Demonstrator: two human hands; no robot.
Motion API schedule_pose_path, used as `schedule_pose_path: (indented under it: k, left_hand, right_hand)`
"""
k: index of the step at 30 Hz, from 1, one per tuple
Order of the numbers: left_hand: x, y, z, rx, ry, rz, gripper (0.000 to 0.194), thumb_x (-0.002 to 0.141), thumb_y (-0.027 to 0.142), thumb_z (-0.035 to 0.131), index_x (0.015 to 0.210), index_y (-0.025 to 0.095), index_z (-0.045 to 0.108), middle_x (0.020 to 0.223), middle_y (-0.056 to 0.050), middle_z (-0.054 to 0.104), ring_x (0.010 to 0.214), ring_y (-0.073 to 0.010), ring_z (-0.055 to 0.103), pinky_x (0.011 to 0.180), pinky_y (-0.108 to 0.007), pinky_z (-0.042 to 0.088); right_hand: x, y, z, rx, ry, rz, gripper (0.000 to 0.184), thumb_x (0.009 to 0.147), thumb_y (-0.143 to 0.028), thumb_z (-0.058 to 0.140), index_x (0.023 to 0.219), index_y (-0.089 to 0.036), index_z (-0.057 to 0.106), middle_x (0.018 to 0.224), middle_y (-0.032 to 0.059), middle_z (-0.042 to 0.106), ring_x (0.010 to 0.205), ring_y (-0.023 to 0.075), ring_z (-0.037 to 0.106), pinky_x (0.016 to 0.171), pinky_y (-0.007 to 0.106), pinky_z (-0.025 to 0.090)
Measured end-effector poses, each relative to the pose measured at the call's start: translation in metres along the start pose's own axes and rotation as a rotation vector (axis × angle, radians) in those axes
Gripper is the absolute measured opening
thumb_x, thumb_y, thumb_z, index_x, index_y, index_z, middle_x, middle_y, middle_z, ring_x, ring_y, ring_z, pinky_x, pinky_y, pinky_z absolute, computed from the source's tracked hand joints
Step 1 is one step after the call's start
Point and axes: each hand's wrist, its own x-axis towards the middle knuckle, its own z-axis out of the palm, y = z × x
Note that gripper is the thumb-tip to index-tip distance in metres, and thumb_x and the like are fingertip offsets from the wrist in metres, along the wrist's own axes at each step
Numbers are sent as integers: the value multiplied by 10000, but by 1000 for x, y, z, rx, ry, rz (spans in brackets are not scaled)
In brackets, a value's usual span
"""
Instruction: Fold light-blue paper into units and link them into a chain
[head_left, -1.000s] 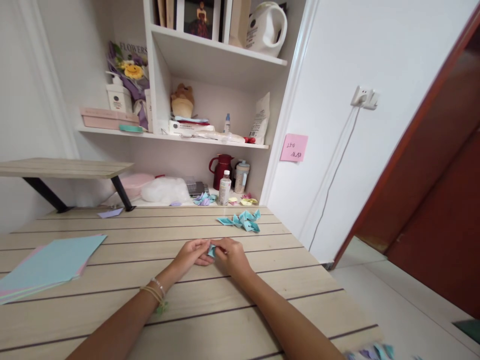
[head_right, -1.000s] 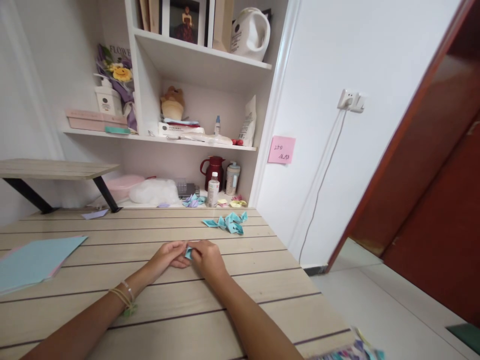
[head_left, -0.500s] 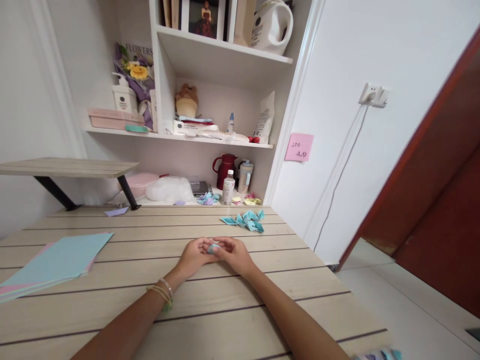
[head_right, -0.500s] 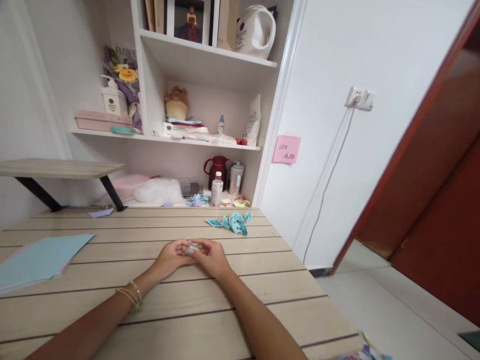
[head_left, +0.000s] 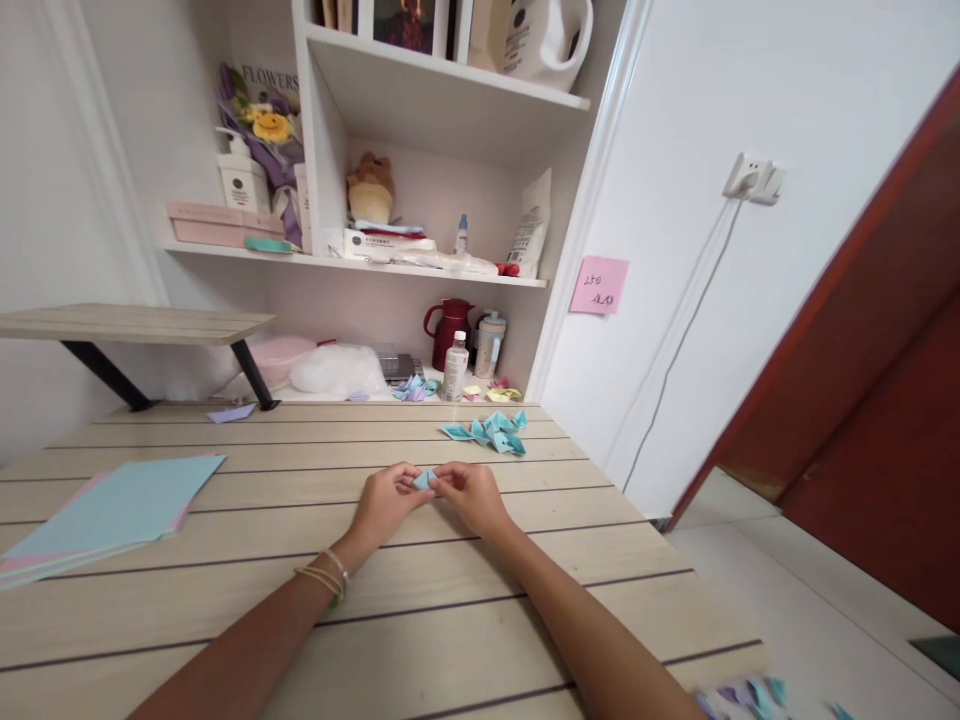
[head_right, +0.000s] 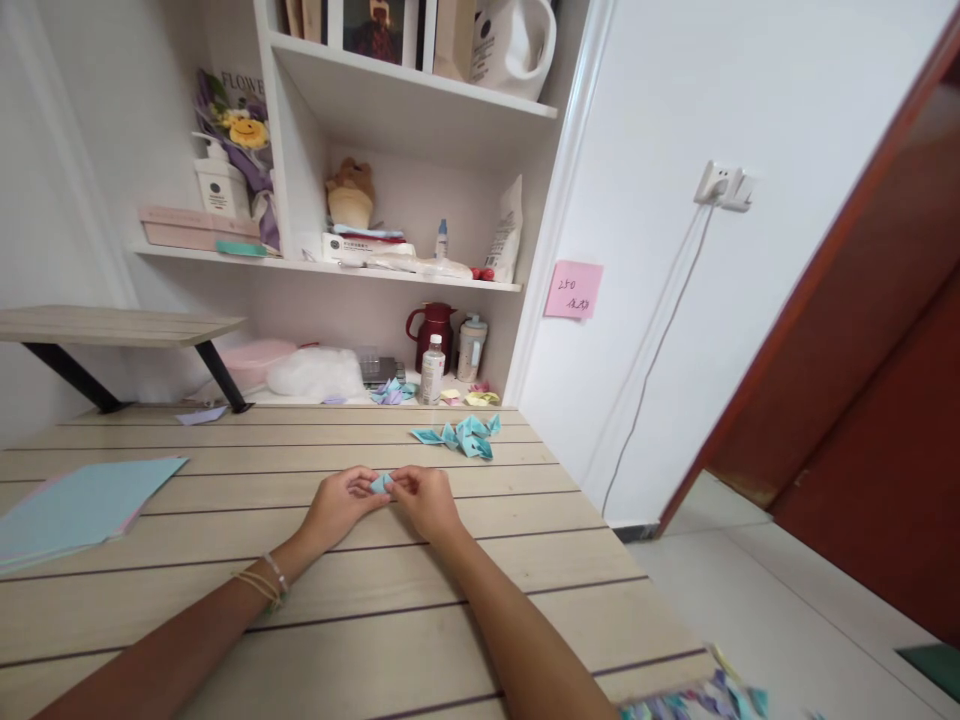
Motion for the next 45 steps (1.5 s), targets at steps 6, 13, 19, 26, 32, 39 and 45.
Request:
schedule_pose_path:
  k: [6, 13, 19, 26, 32, 39, 45]
  left_hand:
    - [-1, 2, -2, 157, -19, 109, 181, 646, 311, 663, 740, 162, 621, 668, -24, 665, 635, -164, 621, 606, -253, 481]
    - [-2, 6, -8, 420, -35, 256, 123, 677, 278, 649, 774, 203, 636, 752, -24, 674, 684, -172, 615, 632, -254, 472]
    - [-2, 9, -6, 431, -63, 322, 180, 700, 287, 637, 866, 218, 651, 841, -36, 693, 739, -184, 635, 653, -264, 504]
    - [-5, 11, -3, 545, -55, 420, 172, 798, 230, 509, 886, 211, 656, 858, -49, 706, 764, -180, 657, 675, -267, 524]
    - [-7, 13, -2, 639, -32, 519, 212, 780, 172, 505, 936, 203, 644, 888, -58, 700, 780, -179, 657, 718, -282, 528]
    - [-7, 14, -1, 618, -15, 462, 161, 765, 178, 515, 864, 186, 642, 840, -65, 691, 763, -186, 651, 716, -292, 527]
    - [-7, 13, 0, 494, 10, 382, 158, 766, 195, 512, 859, 205, 639, 847, -56, 683, 759, -181, 649, 714, -289, 533]
  right_hand:
    - [-3, -6, -1, -102, -44, -112, 171, 725, -300, 595, 823, -179, 665, 732, 35, 694, 664, 167, 644, 610, 266, 519]
    - [-4, -11, -9, -366, -5, -233, 127, 751, -267, 582, 819, -221, 679, 757, 27, 674, 672, 149, 618, 594, 240, 495]
    - [-3, -7, -11, -470, 17, -237, 130, 751, -241, 570, 830, -223, 672, 762, 16, 677, 651, 143, 610, 607, 238, 479]
    - [-6, -10, -12, -588, -7, -255, 137, 778, -227, 540, 824, -238, 669, 765, 11, 680, 705, 151, 615, 635, 227, 451]
    - [-10, -14, -8, -723, 12, -344, 125, 772, -185, 541, 811, -231, 650, 788, 11, 670, 757, 152, 606, 652, 221, 412]
    - [-12, -16, -4, -744, 16, -360, 89, 776, -204, 542, 772, -212, 631, 779, 14, 635, 690, 133, 591, 600, 207, 390]
    - [-13, -20, -3, -740, 75, -336, 103, 784, -254, 532, 776, -231, 632, 812, 5, 635, 649, 121, 586, 548, 205, 366]
